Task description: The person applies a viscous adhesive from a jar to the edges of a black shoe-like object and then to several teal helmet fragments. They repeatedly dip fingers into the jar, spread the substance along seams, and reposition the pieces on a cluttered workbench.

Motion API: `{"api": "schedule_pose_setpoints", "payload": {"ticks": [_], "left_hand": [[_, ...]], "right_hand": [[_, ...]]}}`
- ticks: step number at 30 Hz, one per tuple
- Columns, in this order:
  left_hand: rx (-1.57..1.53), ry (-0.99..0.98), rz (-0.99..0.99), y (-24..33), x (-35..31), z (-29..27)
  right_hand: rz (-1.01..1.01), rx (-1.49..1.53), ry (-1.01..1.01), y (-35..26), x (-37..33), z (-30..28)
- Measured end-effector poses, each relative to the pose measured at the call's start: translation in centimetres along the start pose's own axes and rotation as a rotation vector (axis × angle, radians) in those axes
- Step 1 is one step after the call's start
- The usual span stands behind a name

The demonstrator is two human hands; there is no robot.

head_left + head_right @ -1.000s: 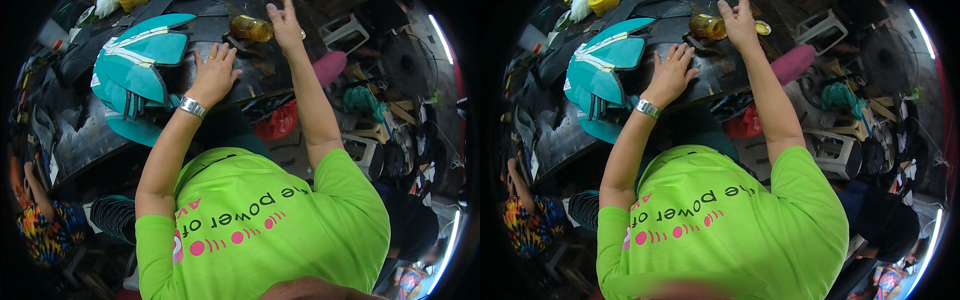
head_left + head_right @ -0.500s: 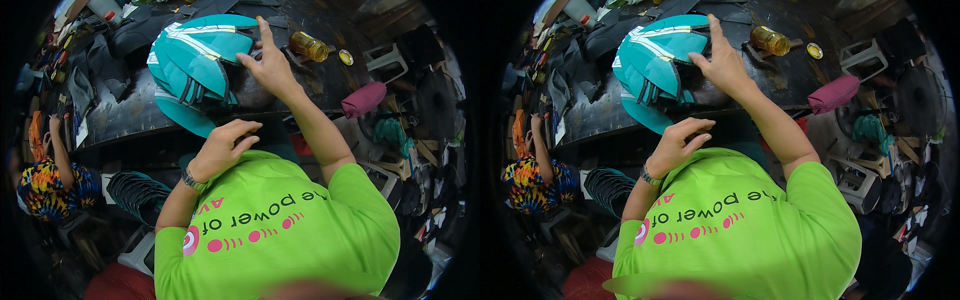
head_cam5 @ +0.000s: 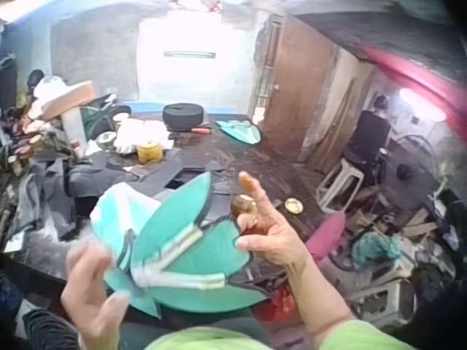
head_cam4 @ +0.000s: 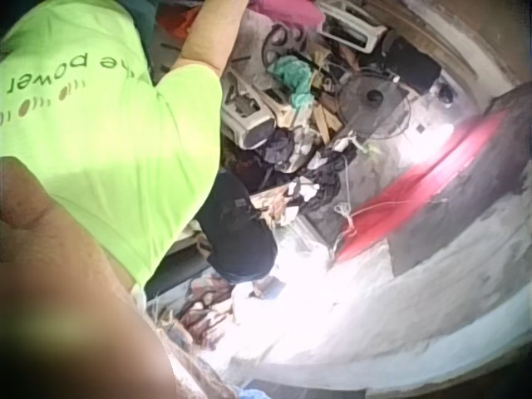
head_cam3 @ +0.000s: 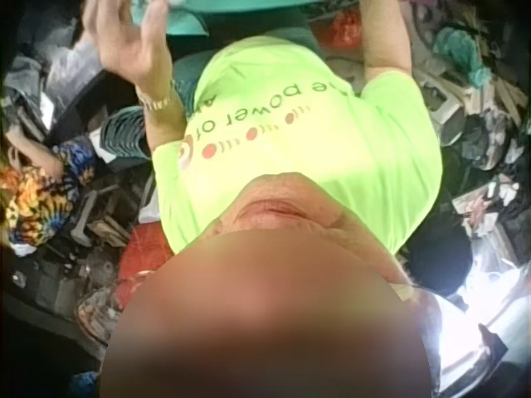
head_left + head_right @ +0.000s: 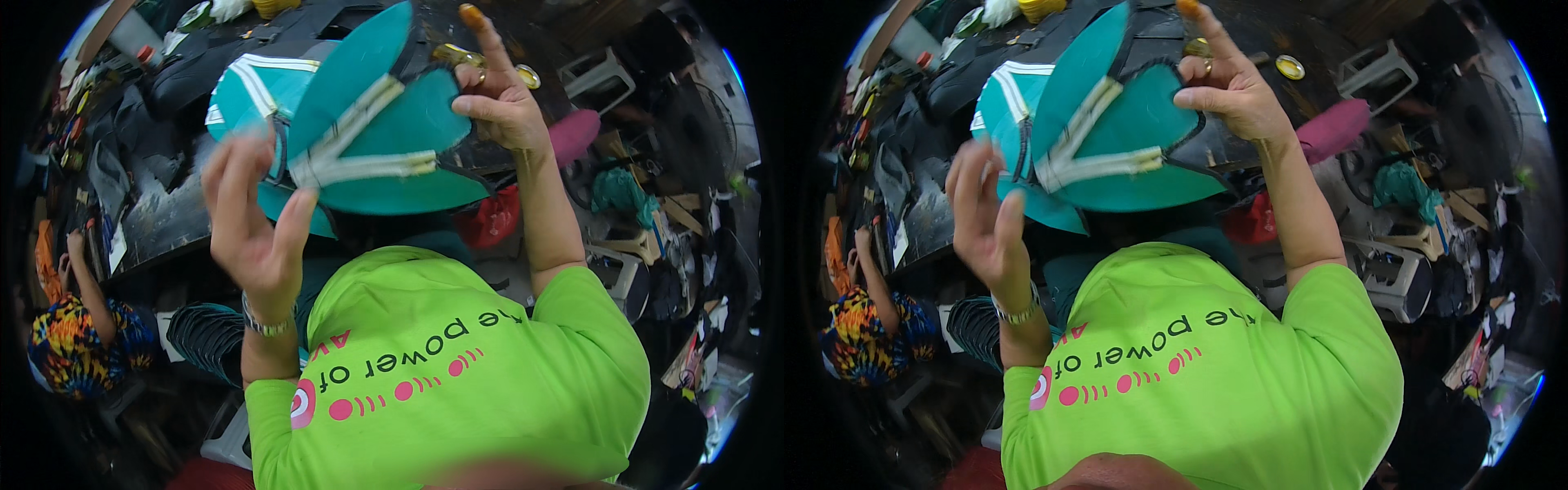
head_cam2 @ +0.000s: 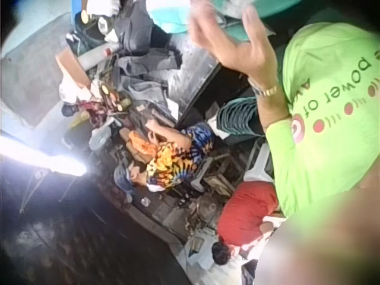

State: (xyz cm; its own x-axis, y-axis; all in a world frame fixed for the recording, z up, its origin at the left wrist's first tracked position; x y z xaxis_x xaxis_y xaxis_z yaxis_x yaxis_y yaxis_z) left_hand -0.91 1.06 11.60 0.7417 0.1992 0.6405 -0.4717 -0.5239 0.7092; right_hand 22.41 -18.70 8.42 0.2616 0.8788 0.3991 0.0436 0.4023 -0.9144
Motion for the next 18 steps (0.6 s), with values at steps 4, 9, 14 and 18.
{"api": "schedule_pose_setpoints", "payload": {"ticks": [4,9,14,18], "left_hand": [[-0.107,-0.228,-0.280,-4.1,2.8,5.8],[-0.689,-0.557,-0.667,-7.8,0.8,10.4],[-0.930,-0.462,-0.763,-9.1,-0.9,12.6],[-0.953,-0.467,-0.741,-8.6,-0.7,12.9]], "right_hand": [[0.178,-0.015,-0.027,0.4,-3.0,1.1],[0.121,0.080,0.042,-0.7,-5.2,-1.4],[0.037,-0.455,0.284,-2.0,-5.2,-1.7],[0.070,-0.849,0.170,-1.1,-3.9,2.2]]}}
Point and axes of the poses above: each hand's wrist, its own x-axis towards the middle knuckle, its own z-axis out of the palm, y = z × x, the point moved 5 cm from there along x, towards the middle knuckle, and after that the axes turned 13 degrees about -y, right-handed, at the moved point
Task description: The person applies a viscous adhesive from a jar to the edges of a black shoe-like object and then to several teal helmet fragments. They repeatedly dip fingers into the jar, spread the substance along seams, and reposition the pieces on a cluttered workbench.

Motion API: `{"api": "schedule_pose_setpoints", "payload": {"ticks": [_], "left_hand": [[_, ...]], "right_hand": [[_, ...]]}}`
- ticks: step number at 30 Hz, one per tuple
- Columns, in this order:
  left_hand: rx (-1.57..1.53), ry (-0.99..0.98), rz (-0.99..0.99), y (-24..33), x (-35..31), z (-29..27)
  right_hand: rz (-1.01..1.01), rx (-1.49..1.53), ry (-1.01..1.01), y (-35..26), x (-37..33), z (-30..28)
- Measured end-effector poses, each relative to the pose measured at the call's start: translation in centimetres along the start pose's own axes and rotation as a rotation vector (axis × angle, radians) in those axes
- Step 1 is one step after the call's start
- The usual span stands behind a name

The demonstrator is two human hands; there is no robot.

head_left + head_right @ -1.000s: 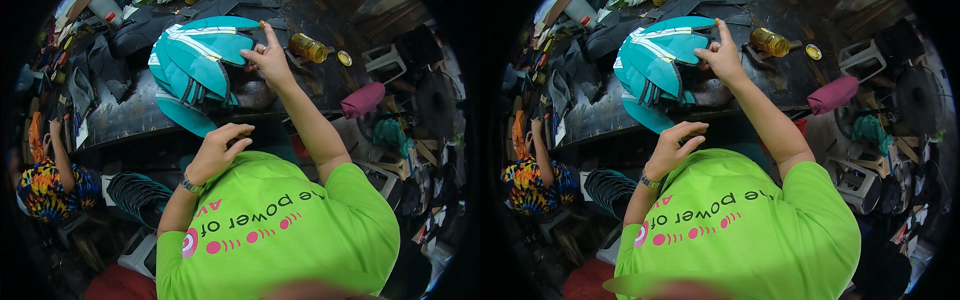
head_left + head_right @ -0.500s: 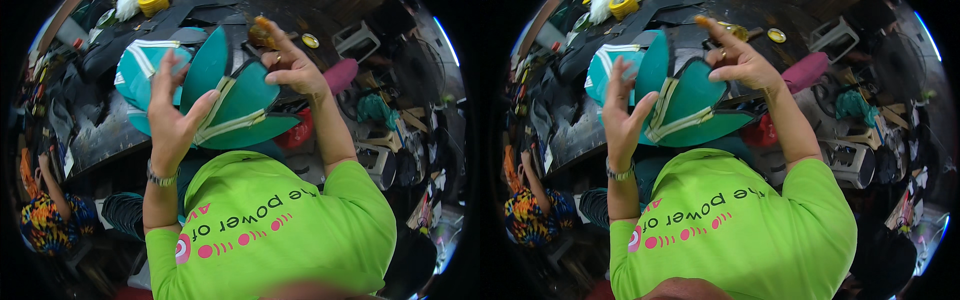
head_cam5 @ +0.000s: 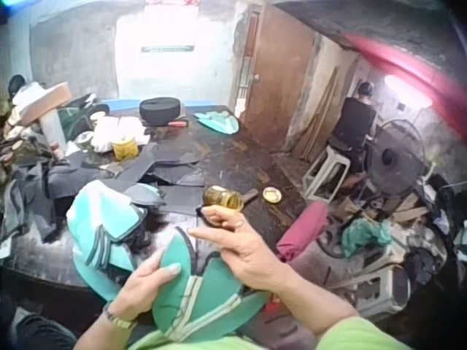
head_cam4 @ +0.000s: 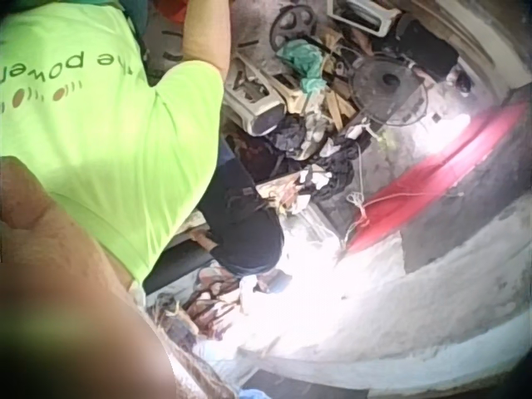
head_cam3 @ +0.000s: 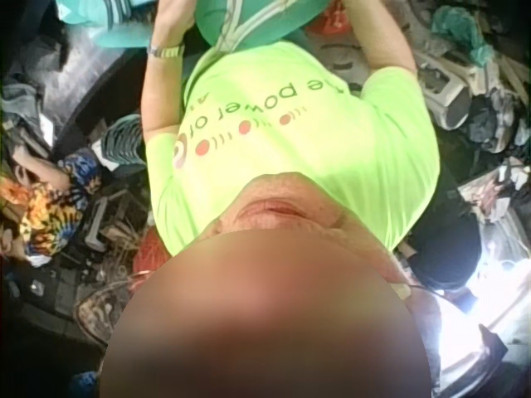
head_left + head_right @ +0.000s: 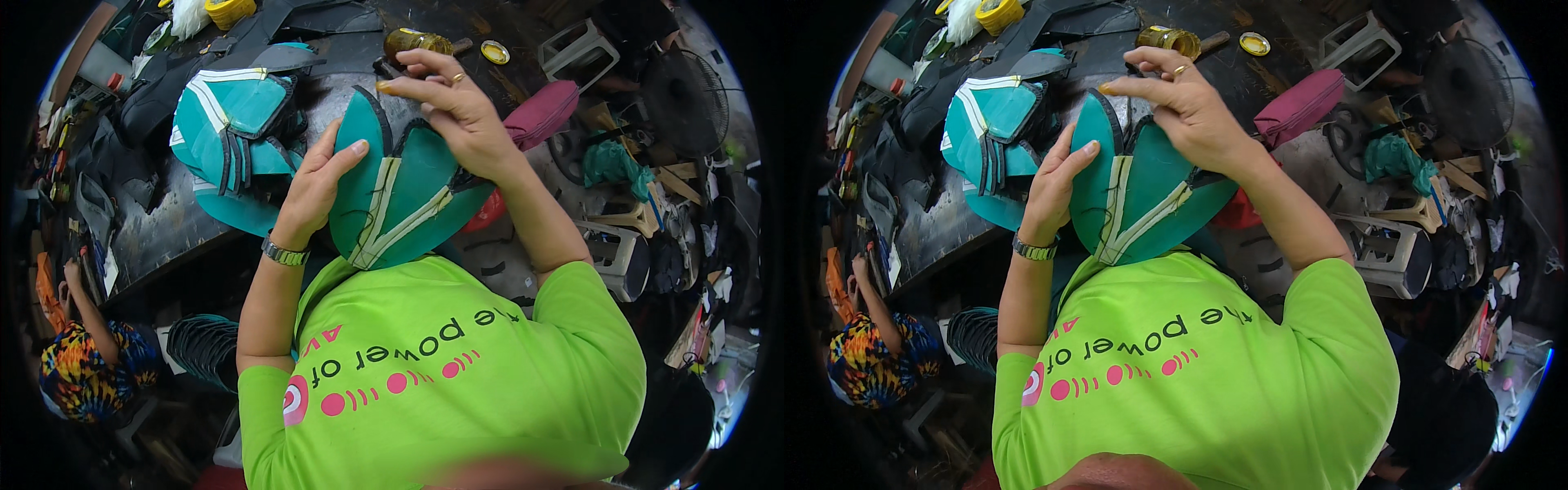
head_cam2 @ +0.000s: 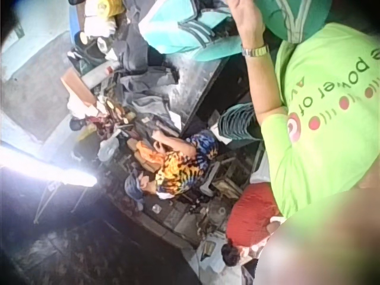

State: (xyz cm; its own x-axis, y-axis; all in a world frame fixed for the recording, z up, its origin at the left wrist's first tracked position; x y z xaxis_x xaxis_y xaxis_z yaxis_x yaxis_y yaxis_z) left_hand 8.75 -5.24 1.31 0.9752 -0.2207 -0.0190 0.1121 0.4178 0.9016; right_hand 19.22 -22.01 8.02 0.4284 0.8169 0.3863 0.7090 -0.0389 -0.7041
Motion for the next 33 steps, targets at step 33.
{"api": "schedule_pose_setpoints", "payload": {"ticks": [33], "left_hand": [[-0.157,0.042,0.013,1.0,-1.2,-0.6]], "right_hand": [[-0.328,-0.801,-0.102,-3.2,-1.2,3.5]]}}
Point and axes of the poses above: each hand's wrist, its own x-axis towards the middle knuckle, its own z-axis out of the palm, y = z × x, the point moved 5 cm from there along x, towards the middle knuckle, and after that the axes turned 13 degrees about -y, right-handed, at the moved point
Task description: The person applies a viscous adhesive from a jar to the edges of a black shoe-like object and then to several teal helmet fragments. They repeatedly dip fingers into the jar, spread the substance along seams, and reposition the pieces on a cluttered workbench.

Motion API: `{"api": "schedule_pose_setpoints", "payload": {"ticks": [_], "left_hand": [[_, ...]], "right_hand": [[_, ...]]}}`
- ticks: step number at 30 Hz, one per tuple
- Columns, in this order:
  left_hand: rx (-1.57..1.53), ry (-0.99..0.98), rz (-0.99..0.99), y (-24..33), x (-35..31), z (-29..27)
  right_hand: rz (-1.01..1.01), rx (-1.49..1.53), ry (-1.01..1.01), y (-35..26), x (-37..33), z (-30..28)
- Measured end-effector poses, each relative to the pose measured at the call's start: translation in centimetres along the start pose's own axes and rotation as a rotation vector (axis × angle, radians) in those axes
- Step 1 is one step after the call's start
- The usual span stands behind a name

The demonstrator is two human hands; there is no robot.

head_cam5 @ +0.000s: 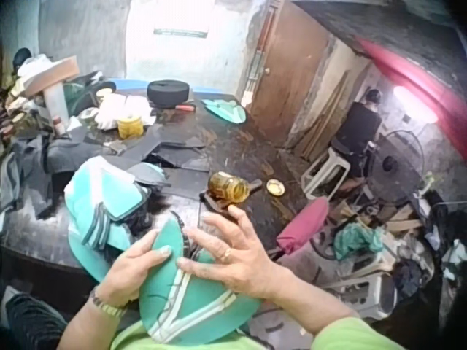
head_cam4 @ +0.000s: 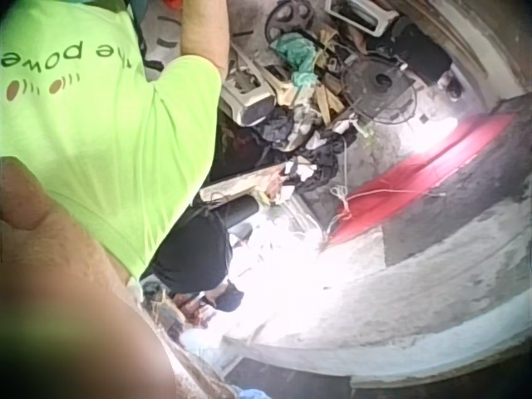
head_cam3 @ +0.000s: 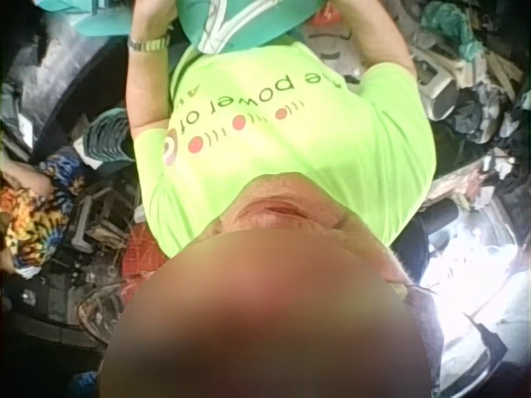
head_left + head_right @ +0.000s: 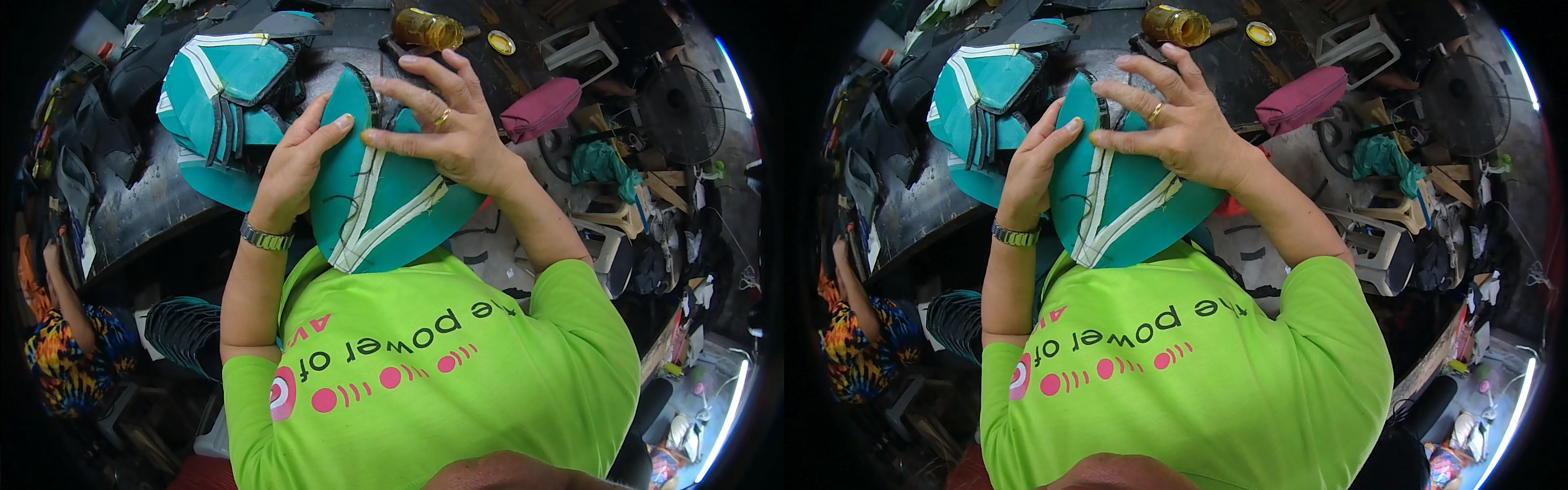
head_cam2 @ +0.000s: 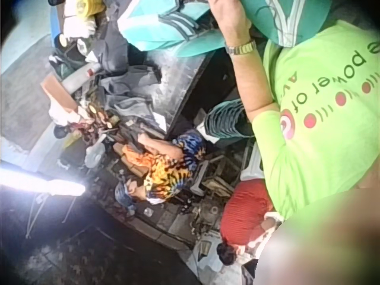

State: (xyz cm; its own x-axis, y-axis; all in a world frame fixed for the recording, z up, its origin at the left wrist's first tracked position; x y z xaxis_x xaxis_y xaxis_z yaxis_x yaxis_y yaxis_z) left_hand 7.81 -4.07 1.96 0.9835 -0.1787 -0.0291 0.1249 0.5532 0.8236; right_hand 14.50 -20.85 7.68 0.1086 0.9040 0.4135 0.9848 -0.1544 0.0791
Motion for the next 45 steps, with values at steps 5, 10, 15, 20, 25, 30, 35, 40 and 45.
{"api": "schedule_pose_setpoints", "payload": {"ticks": [5,10,15,20,25,30,35,40,45], "left_hand": [[0.012,-0.030,-0.076,-0.9,-0.2,-0.4],[-0.042,-0.049,-0.154,-2.7,-0.8,-1.2],[-0.118,-0.053,-0.258,-4.7,-2.8,-1.8],[-0.078,-0.097,-0.267,-5.6,-3.7,-1.1],[-0.131,-0.036,-0.253,-5.1,-3.6,-1.2],[-0.161,-0.008,-0.225,-4.6,-3.3,-1.9],[-0.185,-0.026,-0.202,-4.2,-2.6,-2.0],[-0.147,-0.008,-0.177,-3.3,-2.4,-1.6],[-0.135,-0.061,-0.161,-2.2,-1.5,-1.1]], "right_hand": [[-0.037,0.067,0.005,-0.3,-0.3,-0.2],[0.068,0.219,0.081,2.7,-1.0,-1.9],[0.689,0.284,-0.028,9.7,-3.9,-1.0],[0.715,-0.006,-0.323,12.7,-3.6,2.1],[0.666,-0.155,-0.478,14.3,-1.9,4.2],[0.617,-0.212,-0.559,14.9,-1.8,5.0],[0.581,-0.140,-0.479,14.3,-1.8,3.1],[0.498,0.098,-0.170,10.3,-1.6,-2.8],[0.450,0.988,0.001,4.5,-1.8,-2.3]]}}
Point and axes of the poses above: each hand's wrist, its own x-axis towards the middle knuckle, its own z-axis out of the palm, y = z × x, the point moved 5 cm from there along x, towards the middle knuckle, and after that the axes turned 13 degrees about -y, right-handed, at the moved point
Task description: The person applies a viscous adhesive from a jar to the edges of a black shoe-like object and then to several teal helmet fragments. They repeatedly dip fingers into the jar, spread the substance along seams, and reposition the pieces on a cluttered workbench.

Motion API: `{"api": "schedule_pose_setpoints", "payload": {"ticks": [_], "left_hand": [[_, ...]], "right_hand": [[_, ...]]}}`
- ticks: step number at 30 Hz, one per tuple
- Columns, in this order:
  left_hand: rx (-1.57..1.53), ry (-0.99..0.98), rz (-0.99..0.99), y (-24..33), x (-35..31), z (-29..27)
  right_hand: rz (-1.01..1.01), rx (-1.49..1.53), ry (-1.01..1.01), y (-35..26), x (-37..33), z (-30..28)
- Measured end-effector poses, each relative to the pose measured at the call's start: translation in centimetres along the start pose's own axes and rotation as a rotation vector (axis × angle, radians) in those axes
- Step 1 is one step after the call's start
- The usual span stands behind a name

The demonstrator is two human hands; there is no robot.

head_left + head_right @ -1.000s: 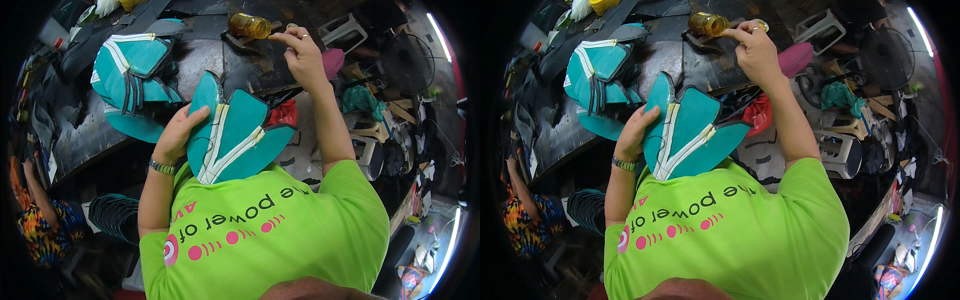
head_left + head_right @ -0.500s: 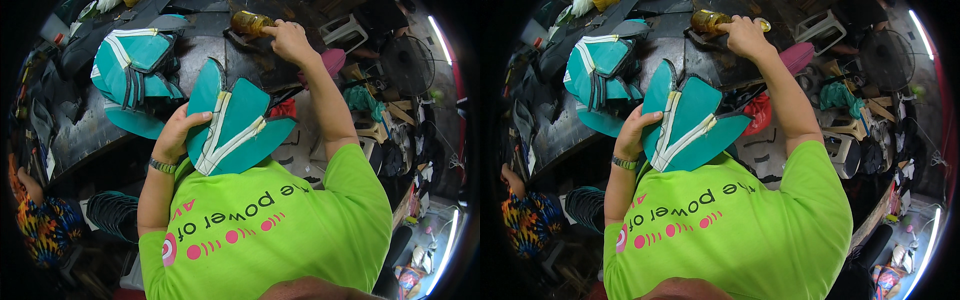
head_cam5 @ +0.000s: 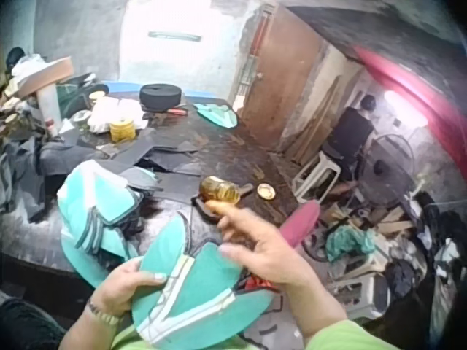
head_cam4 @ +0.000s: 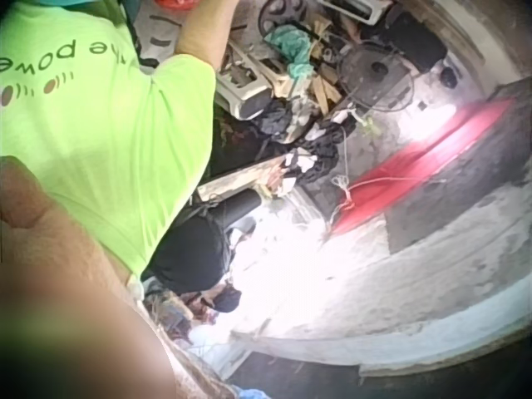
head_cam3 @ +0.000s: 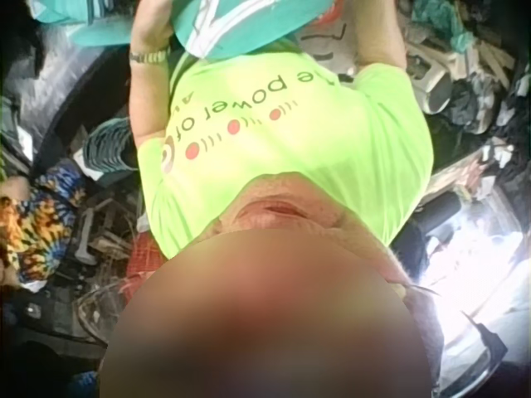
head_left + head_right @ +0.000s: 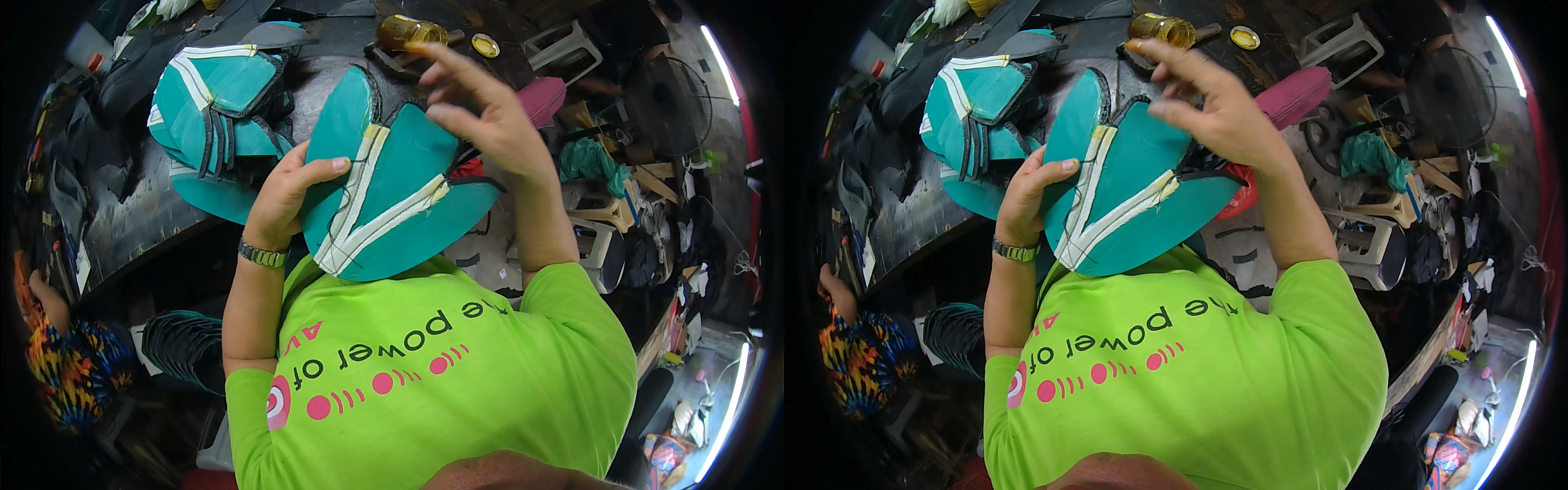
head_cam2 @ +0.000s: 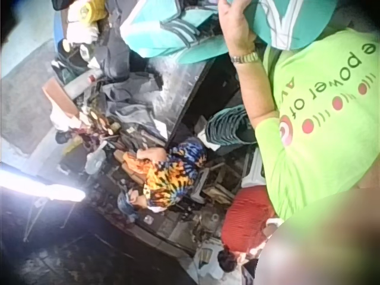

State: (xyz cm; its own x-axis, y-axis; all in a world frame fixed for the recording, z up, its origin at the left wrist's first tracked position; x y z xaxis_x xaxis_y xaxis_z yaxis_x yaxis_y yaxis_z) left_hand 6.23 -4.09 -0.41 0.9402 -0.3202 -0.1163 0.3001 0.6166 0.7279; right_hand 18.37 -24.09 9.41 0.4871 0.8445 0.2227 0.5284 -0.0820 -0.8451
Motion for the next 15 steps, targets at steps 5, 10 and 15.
{"api": "schedule_pose_setpoints", "payload": {"ticks": [5,10,15], "left_hand": [[-0.678,-0.166,0.088,-0.1,0.2,1.5],[-0.147,-0.050,0.489,-1.0,0.5,-0.5],[-0.708,-0.395,0.508,-4.9,1.1,-0.9]], "right_hand": [[0.016,0.692,0.142,1.4,0.0,2.6],[-0.074,0.810,0.347,1.7,0.3,3.9],[-0.160,0.887,0.444,1.7,0.7,5.5]]}}
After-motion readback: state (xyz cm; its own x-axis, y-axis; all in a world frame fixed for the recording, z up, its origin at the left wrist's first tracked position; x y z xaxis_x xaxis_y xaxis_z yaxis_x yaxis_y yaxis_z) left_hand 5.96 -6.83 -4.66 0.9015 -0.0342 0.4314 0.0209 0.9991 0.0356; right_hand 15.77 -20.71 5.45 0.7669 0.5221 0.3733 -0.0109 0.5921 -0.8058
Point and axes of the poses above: each hand's wrist, its own x-axis towards the middle knuckle, its own z-axis out of the palm, y = z × x, the point moved 5 cm from there along x, towards the middle knuckle, and after that the axes turned 13 degrees about -y, right-handed, at the moved point
